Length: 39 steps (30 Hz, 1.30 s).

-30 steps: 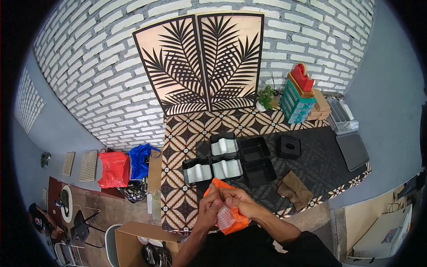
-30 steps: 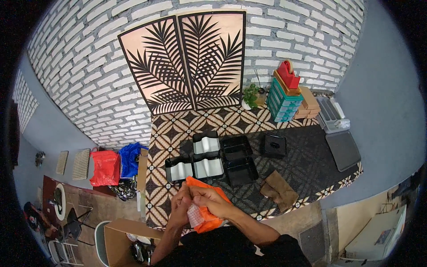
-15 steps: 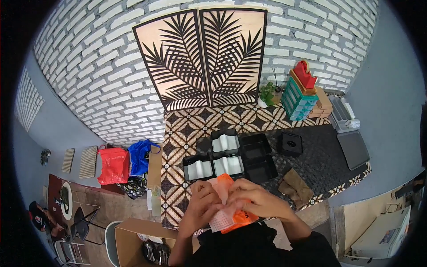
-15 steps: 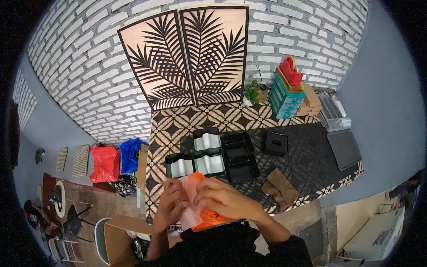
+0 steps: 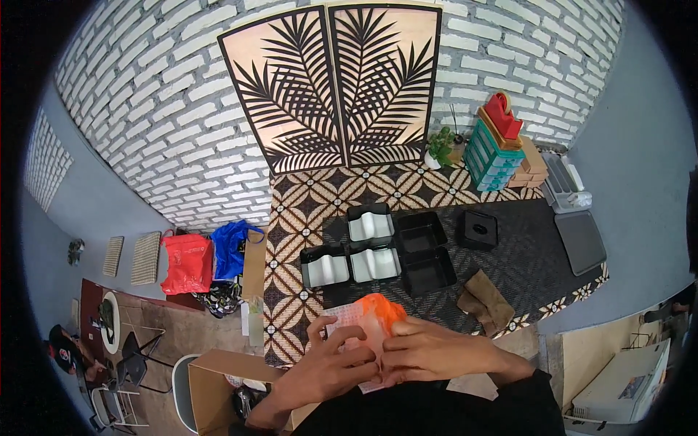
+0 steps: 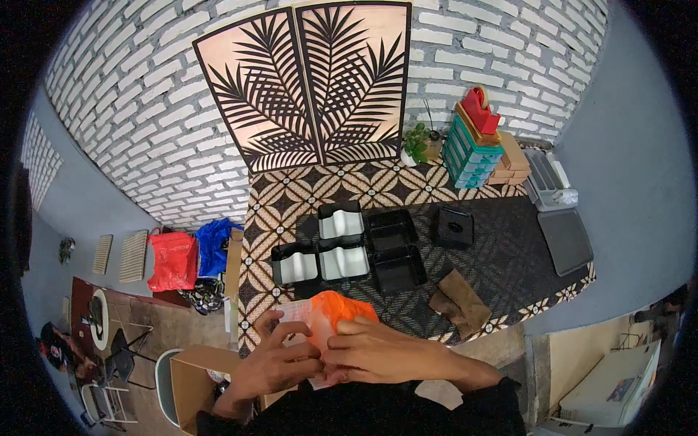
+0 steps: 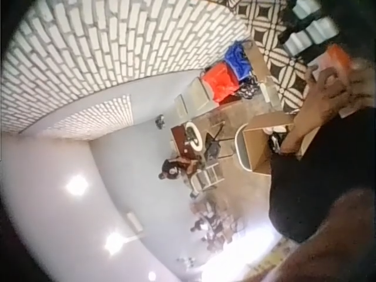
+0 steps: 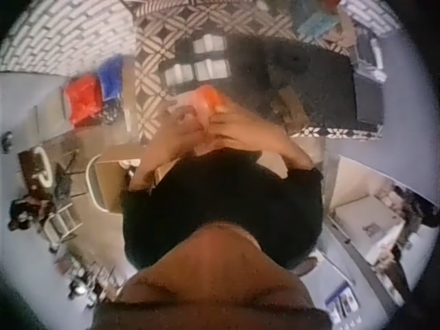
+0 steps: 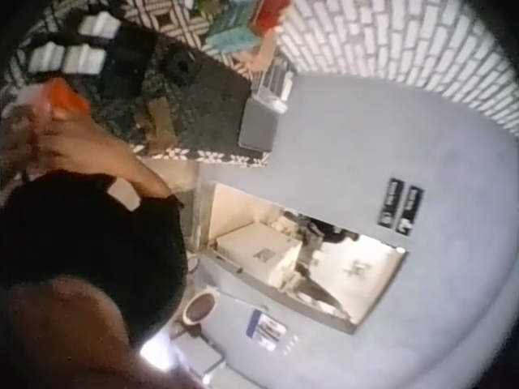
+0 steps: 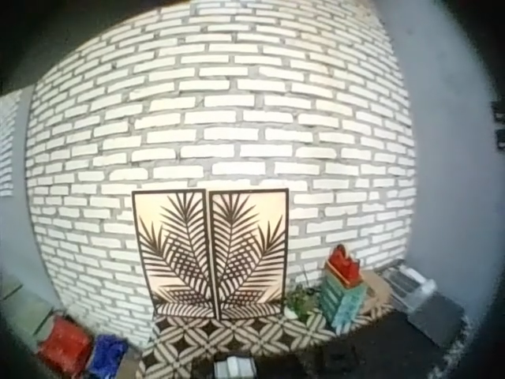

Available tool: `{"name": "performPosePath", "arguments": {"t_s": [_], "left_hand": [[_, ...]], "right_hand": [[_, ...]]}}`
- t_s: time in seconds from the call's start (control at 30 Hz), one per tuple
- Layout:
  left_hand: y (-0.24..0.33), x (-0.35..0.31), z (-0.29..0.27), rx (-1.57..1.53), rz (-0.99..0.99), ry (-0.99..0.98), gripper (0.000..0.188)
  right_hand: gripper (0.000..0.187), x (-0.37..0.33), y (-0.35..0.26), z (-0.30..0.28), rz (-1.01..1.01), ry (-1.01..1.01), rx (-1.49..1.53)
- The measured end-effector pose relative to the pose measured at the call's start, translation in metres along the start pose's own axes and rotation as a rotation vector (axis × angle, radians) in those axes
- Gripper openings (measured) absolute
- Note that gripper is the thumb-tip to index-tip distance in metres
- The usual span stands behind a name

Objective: The recorder is unpacking and organizing black takeout containers and white foam inserts on a table.

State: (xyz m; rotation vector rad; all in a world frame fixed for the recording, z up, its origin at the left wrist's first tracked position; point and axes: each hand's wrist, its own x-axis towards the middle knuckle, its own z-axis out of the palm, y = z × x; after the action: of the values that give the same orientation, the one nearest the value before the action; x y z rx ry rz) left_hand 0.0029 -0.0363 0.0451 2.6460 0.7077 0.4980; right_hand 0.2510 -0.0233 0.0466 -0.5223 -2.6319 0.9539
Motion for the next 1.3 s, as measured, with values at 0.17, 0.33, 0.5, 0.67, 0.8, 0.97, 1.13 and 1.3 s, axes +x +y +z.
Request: {"name": "performPosePath", "arguments": {"t_s": [0.17,0.33,0.5,0.67,0.8,0.97,1.13,1.3], "left_hand": [[-0.012,-0.003,-0.002,-0.119,0.092,-0.004,0.022],[-0.020,-0.009,-0.002,-0.159,0.045,0.092,0.019],[-0.013,-0.004,-0.001,-0.074,0.021,0.137,0.018],[0.000,0.009,-0.006,-0.007,0.099,0.060,0.023],[-0.004,0.016,0.003,-0.245,-0.019,0.204,0.026],[-0.004,0.028,0.005,-0.117,-0.526,0.341,0.027],[-0.019,0.016,0.004,-0.074,-0.456,0.261,0.019],[-0.021,0.016,0.011,-0.786,-0.635,0.335,0.018]], "right_hand": [[0.023,-0.002,0.012,0.011,-0.117,0.016,-0.001],[0.021,-0.008,0.013,0.004,-0.159,0.095,-0.021],[0.020,-0.005,0.016,0.000,-0.059,0.223,0.068],[0.016,0.025,0.006,-0.007,0.287,0.512,0.072],[0.027,0.028,0.020,-0.006,0.363,0.262,0.173],[0.025,0.028,0.019,0.003,0.290,0.428,0.135],[0.021,0.026,0.020,0.009,0.258,0.554,0.102],[0.023,0.026,0.022,0.011,0.172,0.577,-0.073]]}}
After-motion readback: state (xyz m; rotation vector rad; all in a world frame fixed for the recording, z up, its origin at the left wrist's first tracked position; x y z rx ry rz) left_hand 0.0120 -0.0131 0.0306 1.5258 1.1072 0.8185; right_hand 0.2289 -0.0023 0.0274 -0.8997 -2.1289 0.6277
